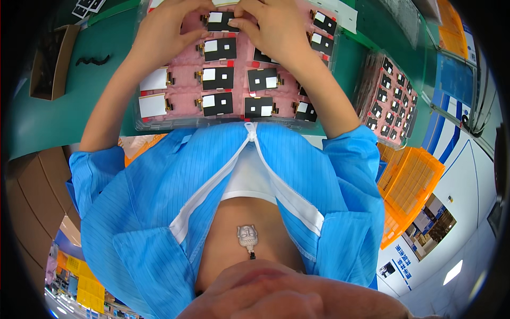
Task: Assembling small electronic modules by picking components and placing them into a designated tray.
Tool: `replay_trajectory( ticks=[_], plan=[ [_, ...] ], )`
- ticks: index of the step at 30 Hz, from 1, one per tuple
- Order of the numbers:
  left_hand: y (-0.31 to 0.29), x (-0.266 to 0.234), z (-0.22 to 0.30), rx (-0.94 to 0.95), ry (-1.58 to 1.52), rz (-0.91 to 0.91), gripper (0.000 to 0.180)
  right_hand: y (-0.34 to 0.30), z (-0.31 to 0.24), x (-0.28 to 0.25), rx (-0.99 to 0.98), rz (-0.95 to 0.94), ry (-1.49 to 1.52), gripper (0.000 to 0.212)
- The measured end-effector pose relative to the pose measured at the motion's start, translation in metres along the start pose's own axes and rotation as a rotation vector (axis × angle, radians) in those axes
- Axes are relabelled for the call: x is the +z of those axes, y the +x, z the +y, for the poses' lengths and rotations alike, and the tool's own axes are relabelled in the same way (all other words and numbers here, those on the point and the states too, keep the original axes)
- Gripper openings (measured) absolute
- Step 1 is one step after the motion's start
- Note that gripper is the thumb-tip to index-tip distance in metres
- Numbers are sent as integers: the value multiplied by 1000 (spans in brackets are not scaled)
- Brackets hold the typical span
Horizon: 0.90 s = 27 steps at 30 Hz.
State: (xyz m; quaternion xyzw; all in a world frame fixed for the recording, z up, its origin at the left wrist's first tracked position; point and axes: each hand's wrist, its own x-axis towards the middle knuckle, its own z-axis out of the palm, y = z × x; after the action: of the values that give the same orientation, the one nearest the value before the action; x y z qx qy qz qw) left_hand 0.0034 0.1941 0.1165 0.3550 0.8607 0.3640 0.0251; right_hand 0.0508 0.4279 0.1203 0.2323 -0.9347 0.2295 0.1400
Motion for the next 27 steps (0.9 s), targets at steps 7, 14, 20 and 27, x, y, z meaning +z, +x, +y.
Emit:
replay_trajectory(
  ticks=[7, 14, 20, 27],
  plan=[
    [0, 1, -12, 109, 17, -3, 43, 28, 17, -16, 17, -180, 171, 13],
    [21, -65, -109, 44, -106, 173, 21, 107, 90, 54, -14, -29, 156, 20],
    [87, -29, -213, -190, 89, -5, 29, 180, 97, 143, 114, -263, 0, 26],
    [96, -24, -215, -173, 188, -7, 63, 199, 43, 145, 300, -436, -549, 20]
  ],
)
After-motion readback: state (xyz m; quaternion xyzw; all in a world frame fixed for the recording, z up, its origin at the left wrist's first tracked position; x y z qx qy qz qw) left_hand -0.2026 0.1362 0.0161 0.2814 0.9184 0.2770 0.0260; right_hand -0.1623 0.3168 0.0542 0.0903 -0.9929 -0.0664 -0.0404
